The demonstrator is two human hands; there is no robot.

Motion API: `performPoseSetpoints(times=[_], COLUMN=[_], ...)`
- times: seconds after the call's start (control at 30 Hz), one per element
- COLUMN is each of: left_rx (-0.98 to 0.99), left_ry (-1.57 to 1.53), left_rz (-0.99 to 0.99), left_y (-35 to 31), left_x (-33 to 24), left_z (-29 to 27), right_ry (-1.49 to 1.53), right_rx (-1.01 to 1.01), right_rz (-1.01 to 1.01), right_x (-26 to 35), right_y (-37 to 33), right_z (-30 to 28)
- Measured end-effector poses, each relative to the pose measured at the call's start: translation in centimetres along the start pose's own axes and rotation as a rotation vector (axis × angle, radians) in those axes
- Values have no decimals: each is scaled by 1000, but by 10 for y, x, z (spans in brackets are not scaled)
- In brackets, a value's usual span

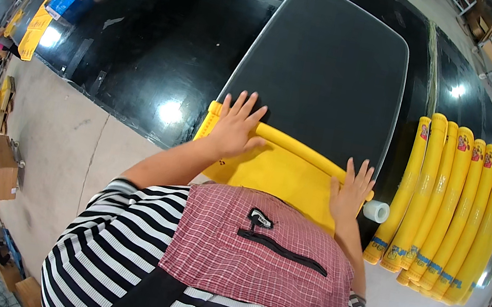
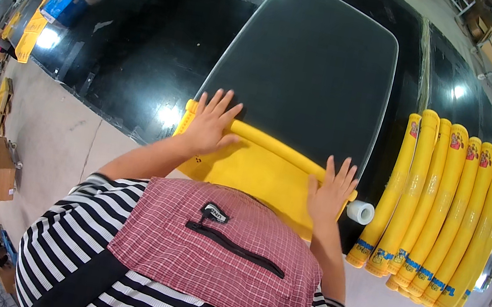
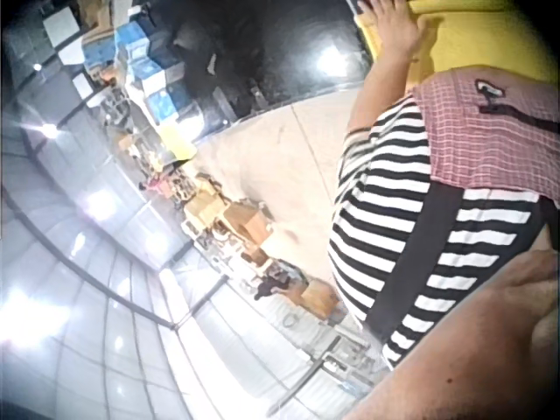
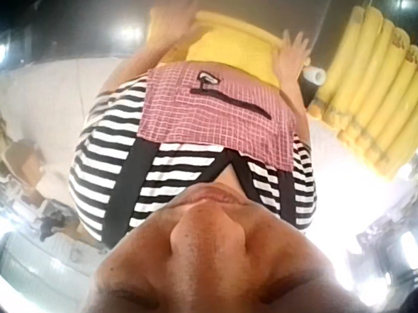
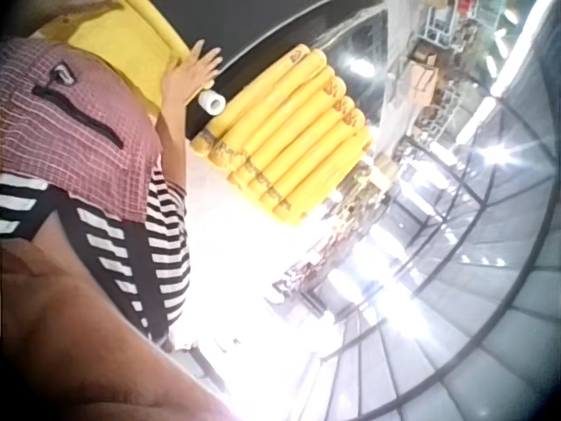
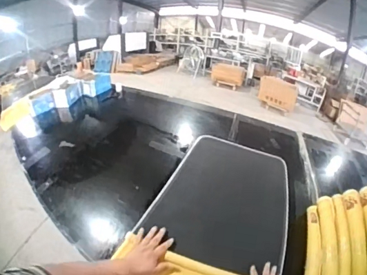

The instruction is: The person rolls a black rectangular mat into a yellow printed sleeve and secures it with clear tape. They repeat this process for multiple mats, stacking the finished rolls on the table. The person handles the mats, sleeves, and tape by hand throughout the task.

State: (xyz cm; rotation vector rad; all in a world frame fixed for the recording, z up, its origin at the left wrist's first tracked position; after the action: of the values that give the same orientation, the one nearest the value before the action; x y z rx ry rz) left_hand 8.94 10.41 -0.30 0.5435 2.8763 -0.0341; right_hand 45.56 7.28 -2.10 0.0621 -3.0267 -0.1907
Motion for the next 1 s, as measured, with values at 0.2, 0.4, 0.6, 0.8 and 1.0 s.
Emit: performPoseSetpoints(times=[0.2, 0.4, 0.6, 0.8, 1.0], left_rx=[53, 141, -142, -129, -145], left_ry=[32, -26, -92, -61, 23], left_rz=[8, 37, 187, 77, 1], left_y=[108, 123, 132, 130, 123], left_x=[22, 24, 31, 23, 5], left_z=[-18, -22, -25, -2, 9], right_ry=[60, 22, 85, -87, -20], right_rx=[-297, -26, 42, 133, -34], right_rz=[-82, -77, -17, 116, -1], right_x=[-16, -7, 34, 30, 17], right_y=[105, 72, 48, 122, 187], right_z=[10, 34, 2, 10, 21])
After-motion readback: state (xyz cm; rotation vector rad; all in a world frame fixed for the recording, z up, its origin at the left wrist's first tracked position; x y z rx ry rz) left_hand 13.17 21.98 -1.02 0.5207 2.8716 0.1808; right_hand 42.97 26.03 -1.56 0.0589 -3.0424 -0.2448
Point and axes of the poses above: each hand's wrist, its own y-axis towards the middle knuckle, its own z-axis out of the palm, x = y × z, the point moved 2 cm from there along y, towards the middle knuckle, and after that the axes turned 7 degrees about z, right-handed, at the moved point
